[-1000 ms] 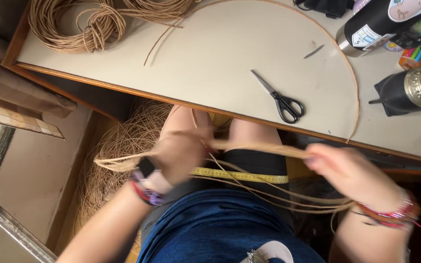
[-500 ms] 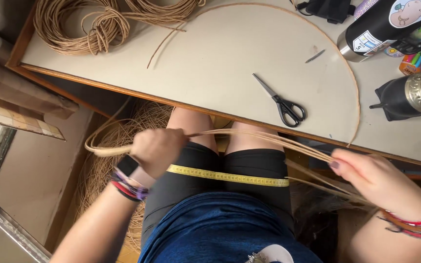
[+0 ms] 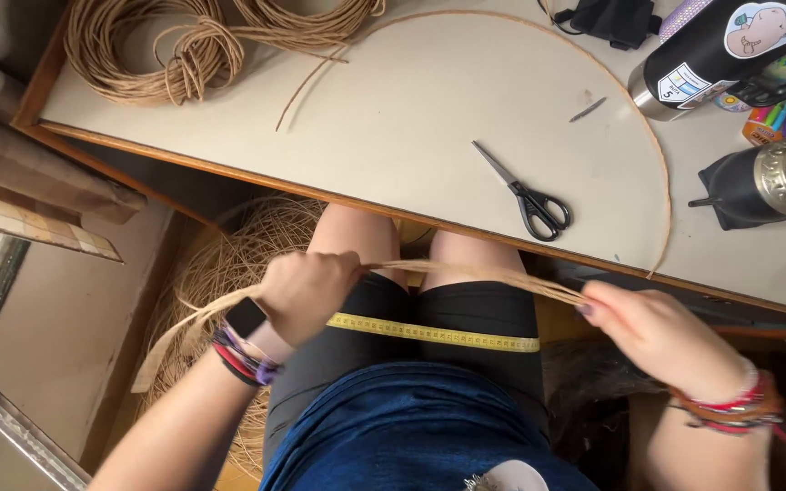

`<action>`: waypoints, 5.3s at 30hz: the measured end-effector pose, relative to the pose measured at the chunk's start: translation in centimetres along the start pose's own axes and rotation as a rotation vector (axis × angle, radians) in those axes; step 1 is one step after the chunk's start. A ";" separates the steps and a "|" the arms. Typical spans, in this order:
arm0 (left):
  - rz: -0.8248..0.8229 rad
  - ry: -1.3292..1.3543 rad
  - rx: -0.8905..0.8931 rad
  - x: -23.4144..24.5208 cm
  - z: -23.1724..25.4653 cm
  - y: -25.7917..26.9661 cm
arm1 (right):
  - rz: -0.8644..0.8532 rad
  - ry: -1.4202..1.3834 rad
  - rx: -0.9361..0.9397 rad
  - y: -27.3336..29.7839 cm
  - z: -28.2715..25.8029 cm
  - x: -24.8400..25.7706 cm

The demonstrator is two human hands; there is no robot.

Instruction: Measuring and cutting natural fiber strips to length using a tape measure and scissors

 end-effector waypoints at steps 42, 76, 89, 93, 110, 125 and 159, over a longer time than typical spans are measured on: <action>-0.043 0.953 -0.042 0.5 9.2 0.9 | 0.510 0.315 -0.005 -13.9 2.9 -0.2; 0.001 1.475 -0.762 9.3 12.3 6.4 | -0.215 -1.246 0.333 -0.6 -11.2 -5.2; 0.077 1.481 -0.587 7.9 11.7 4.1 | 0.631 0.142 -0.026 -11.8 1.6 3.3; 0.112 1.499 -0.598 9.3 11.0 4.6 | 0.809 0.227 0.183 -8.8 -5.4 3.9; 0.270 0.348 0.272 -9.5 -9.8 9.0 | -0.045 -0.628 0.311 -9.9 -16.6 -11.2; 0.212 0.973 -0.346 3.1 -0.8 9.2 | 0.084 -0.531 0.199 -9.0 -14.3 -9.8; 0.044 0.978 -0.319 5.0 3.6 5.6 | 0.013 -0.959 0.335 -2.6 -9.9 -5.4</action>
Point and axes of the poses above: each hand's wrist, its own y-axis away from the middle knuckle, its own x-axis out of the back of the hand, z = x × y, the point moved 9 cm from there along -y, towards the middle knuckle, and after that the axes turned 1 degree about -z, right-handed, at the moved point
